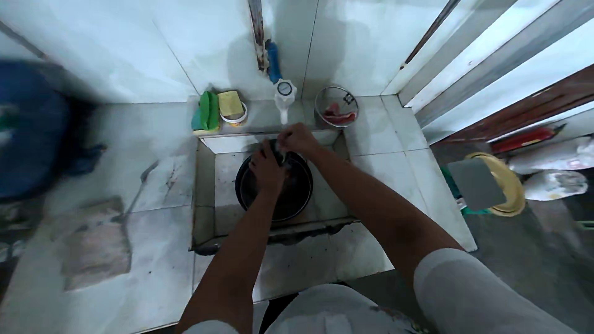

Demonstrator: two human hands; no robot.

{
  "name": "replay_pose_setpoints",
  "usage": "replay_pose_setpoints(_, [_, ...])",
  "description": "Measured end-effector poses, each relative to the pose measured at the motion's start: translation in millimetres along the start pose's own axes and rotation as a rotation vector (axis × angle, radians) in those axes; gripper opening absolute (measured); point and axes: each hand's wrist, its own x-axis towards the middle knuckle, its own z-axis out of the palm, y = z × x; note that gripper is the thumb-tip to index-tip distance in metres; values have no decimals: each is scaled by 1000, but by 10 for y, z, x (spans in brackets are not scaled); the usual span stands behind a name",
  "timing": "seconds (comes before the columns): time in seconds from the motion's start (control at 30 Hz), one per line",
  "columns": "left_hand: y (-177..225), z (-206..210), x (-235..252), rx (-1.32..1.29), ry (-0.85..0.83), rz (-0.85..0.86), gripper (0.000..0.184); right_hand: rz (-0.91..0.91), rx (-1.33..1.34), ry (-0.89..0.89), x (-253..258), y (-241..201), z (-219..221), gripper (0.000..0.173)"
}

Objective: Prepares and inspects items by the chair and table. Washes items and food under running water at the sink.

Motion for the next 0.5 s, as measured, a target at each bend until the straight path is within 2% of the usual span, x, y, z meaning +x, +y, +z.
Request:
replay_pose_setpoints(0.07, [-24,48,-5,-37,63,57,106,27,81,9,12,-7,36,26])
replay_pose_setpoints(0.13, [-15,82,-34,-180,91,51,107,50,147,38,47,13,89,25])
replay_pose_setpoints(0.2, [38,91,-62,-369,75,-56,98,19,177,102,86,48,156,24])
replay_pose_setpoints(0.27, [134,74,-86,-628,-19,-283,80,-12,137,164,121,56,213,36])
replay_pose_setpoints(0.3, [190,58,-87,-784,-75,-430,70,-23,75,187,119,45,251,40])
replay_pose_setpoints(0.37, [272,-19,-67,-1107,-163,-639,58,-87,-246,146,67,41,327,39])
replay_pose_setpoints(0.43, [233,-159,-21,-1281,-242,-628,56,-133,-336,78,-88,175,463,44])
replay_pose_setpoints(0.5, [48,-231,119,-1198,-259,-535,57,-266,-493,-69,-322,451,521,35])
